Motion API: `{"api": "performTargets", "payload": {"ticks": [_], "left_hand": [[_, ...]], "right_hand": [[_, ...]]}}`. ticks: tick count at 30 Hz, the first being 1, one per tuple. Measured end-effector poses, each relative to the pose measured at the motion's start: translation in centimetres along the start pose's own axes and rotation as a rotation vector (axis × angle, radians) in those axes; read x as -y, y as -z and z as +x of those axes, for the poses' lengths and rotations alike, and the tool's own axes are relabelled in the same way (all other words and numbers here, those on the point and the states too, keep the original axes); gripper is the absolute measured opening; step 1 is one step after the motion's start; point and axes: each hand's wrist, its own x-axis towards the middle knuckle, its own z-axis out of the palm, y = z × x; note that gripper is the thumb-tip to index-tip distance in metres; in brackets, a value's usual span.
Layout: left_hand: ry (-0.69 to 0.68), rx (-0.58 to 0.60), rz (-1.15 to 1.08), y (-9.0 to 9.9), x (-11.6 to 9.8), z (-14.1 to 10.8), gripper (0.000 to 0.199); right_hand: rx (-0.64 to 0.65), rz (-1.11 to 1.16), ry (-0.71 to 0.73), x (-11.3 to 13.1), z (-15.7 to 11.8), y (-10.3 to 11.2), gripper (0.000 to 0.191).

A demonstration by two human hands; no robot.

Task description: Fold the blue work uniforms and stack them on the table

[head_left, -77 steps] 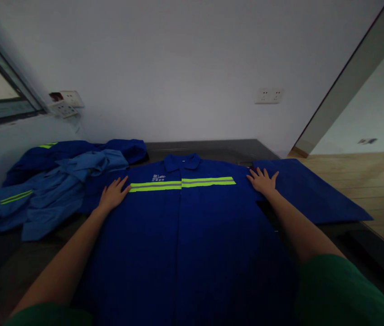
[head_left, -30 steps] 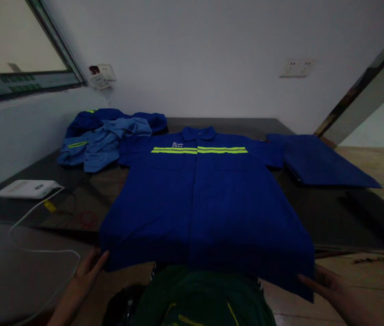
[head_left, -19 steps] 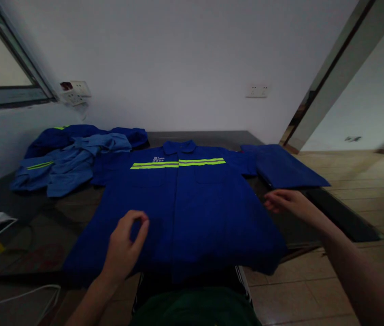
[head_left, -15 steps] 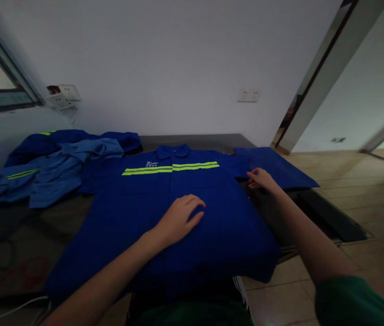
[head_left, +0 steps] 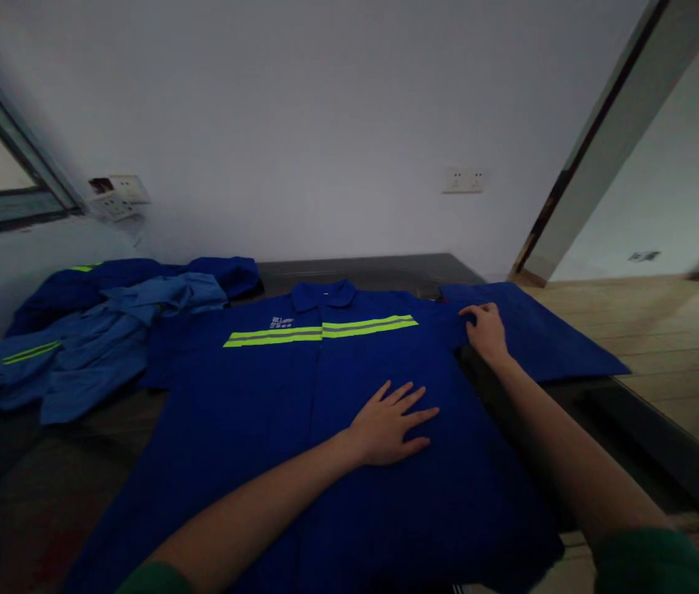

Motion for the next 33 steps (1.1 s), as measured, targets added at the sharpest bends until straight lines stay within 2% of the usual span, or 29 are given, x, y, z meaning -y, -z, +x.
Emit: {"api": "performTargets", "payload": {"ticks": [4, 6, 8, 10, 12, 14, 16, 18, 19, 21, 23, 25, 27, 30, 33], "left_hand": [[-0.004, -0.005, -0.063, 0.4, -0.3, 0.2, 0.055], [0.003, -0.013, -0.140, 1.3, -0.6, -0.1, 0.052], [-0.003, -0.041, -0.217, 3.1, -0.8, -1.1, 0.047], [0.004, -0.099, -0.261, 5.9, -0.8, -3.3, 0.041], [0.083, -0.179, -0.274, 8.9, -0.4, -7.0, 0.035], [0.271, -0.290, -0.269, 11.2, 0.5, -12.2, 0.032], [0.566, -0.470, -0.203, 12.1, 1.4, -18.4, 0.033], [0.868, -0.649, -0.094, 11.5, 2.1, -24.8, 0.038], [1.018, -0.695, -0.037, 10.7, 2.3, -27.6, 0.040], [1.256, -0.685, 0.049, 8.8, 2.3, -32.1, 0.043], [1.387, -0.602, 0.103, 7.0, 2.0, -34.5, 0.044], [1.431, -0.509, 0.114, 5.7, 1.7, -34.9, 0.042], [1.446, -0.448, 0.076, 5.1, 1.5, -34.3, 0.041], [1.481, -0.409, -0.036, 5.1, 1.4, -33.1, 0.038], [1.508, -0.385, -0.127, 5.2, 1.3, -32.9, 0.034]], "right_hand": [[0.089, -0.288, 0.099, -0.9, -1.1, 0.1, 0.031], [0.068, -0.417, 0.172, 0.1, -1.1, 0.4, 0.030], [-0.018, -0.456, 0.248, 2.4, -0.5, 0.9, 0.030], [-0.049, -0.409, 0.345, 6.2, 0.4, 1.2, 0.028], [0.013, -0.311, 0.459, 11.3, 1.1, 1.1, 0.025], [0.130, -0.197, 0.570, 17.3, 1.0, 0.3, 0.022], [0.278, -0.080, 0.682, 23.9, -0.1, -1.1, 0.022], [0.437, 0.007, 0.762, 30.5, -2.3, -2.7, 0.024], [0.503, 0.047, 0.797, 33.7, -3.7, -3.6, 0.026], [0.581, 0.115, 0.877, 39.7, -6.9, -5.2, 0.033], [0.598, 0.148, 0.938, 44.7, -10.4, -6.5, 0.044], [0.591, 0.148, 0.959, 48.4, -13.5, -7.6, 0.053], [0.573, 0.123, 0.948, 51.0, -16.0, -8.5, 0.051], [0.548, 0.060, 0.920, 53.0, -18.3, -9.9, 0.039], [0.555, 0.001, 0.916, 53.9, -19.1, -11.0, 0.048]]}}
